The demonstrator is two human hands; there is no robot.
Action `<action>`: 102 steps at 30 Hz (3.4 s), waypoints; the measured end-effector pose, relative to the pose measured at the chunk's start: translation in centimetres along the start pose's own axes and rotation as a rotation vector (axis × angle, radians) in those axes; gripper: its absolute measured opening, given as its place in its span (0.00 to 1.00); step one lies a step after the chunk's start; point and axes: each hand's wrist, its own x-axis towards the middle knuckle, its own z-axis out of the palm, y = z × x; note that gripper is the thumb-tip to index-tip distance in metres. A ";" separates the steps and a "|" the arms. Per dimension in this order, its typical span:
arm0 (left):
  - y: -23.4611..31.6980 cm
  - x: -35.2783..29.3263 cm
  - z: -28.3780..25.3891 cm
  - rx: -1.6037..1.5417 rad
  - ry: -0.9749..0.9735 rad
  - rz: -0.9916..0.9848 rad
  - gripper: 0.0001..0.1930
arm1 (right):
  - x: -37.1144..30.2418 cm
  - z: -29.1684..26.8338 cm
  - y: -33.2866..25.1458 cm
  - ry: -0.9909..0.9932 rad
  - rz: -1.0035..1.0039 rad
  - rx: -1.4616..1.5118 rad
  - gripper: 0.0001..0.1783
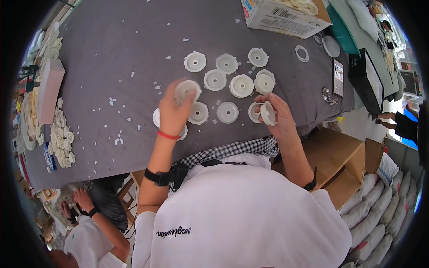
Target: The recorder assembles and sorts white circular plastic components at a workshop table.
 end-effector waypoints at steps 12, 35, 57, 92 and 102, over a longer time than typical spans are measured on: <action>4.7 -3.1 -2.2 -0.811 -0.263 -0.427 0.21 | 0.3 7.5 0.6 -0.317 0.079 -0.577 0.13; 4.3 -5.1 -0.7 -0.933 -0.525 -0.473 0.28 | 0.1 7.0 5.2 -0.372 -0.678 -0.940 0.25; 2.1 -6.8 -1.2 -0.924 -0.485 -0.669 0.22 | 3.8 2.4 -0.9 0.215 -0.628 -0.807 0.38; 3.5 -5.1 -0.3 -1.179 -0.473 -0.586 0.27 | 0.1 6.6 3.1 -0.476 -0.864 -1.332 0.41; 4.2 -5.7 -0.6 -0.690 -0.370 -0.293 0.30 | -1.4 7.5 3.7 -0.546 -0.717 -1.120 0.40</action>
